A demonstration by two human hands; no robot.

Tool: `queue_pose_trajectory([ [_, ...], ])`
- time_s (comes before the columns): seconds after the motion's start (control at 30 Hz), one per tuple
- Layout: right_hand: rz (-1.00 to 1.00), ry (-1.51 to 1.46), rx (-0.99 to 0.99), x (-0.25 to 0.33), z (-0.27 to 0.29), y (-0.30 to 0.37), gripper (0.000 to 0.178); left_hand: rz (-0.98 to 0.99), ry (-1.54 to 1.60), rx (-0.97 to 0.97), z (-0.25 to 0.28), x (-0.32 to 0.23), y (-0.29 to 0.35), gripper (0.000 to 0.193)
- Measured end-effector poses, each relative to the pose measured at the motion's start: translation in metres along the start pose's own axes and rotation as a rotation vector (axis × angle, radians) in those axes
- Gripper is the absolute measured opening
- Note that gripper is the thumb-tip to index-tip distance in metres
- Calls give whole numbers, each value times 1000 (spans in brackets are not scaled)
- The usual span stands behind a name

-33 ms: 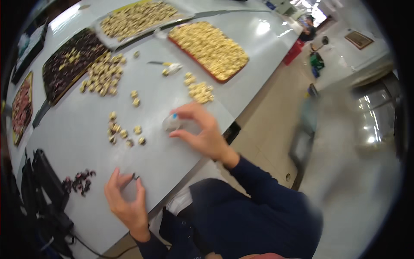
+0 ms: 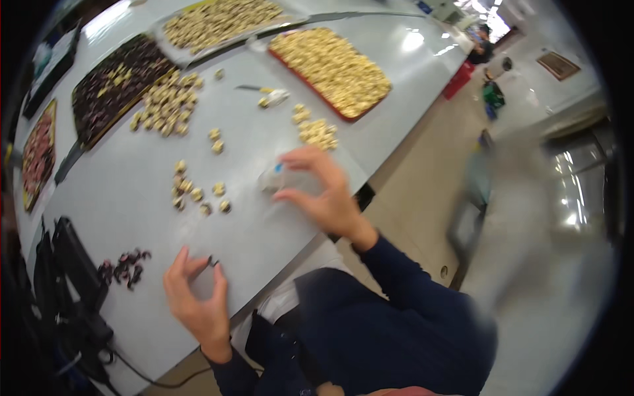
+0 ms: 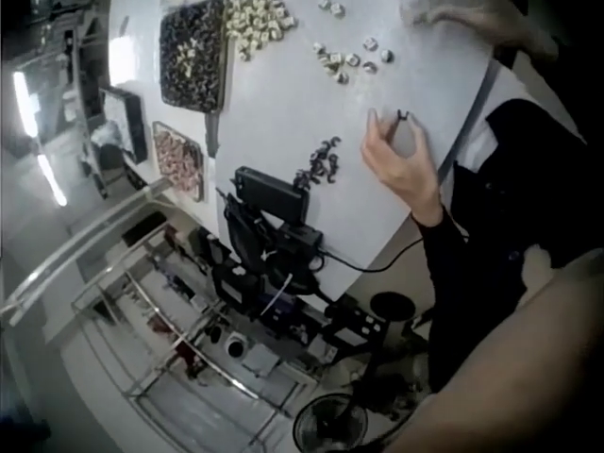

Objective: Applying glue to small black plastic components and attaching them to gold-colored plastic parts on a workbench.

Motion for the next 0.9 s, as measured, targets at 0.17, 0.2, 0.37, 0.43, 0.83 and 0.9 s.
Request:
queue_pose_trajectory([
  [0.17,-26,203,-227,-31,63,-2,32,24,52,0,-3,-1,-2,57],
  [0.2,-33,316,-204,-31,68,-4,28,14,59,2,-2,-2,-1,57],
  [0.37,-131,460,-139,-49,70,1,17,-21,23,1,2,-5,0,57],
  [0.43,-195,371,-167,-63,71,6,19,-25,5,4,3,-5,-1,57],
  [0.83,-209,-199,-116,-9,51,25,19,-109,50,-53,15,-8,2,60],
  [0.9,-141,-406,-18,6,44,35,19,-301,126,-53,15,-23,0,59],
])
Point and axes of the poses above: each hand's wrist, its own y-axis away from the middle knuckle, its own z-axis out of the back of the hand, x = y × z, the point moved 8 cm from there along -y, towards the middle knuckle, and after that the axes turned 2 degrees about y, right-handed, at the moved point
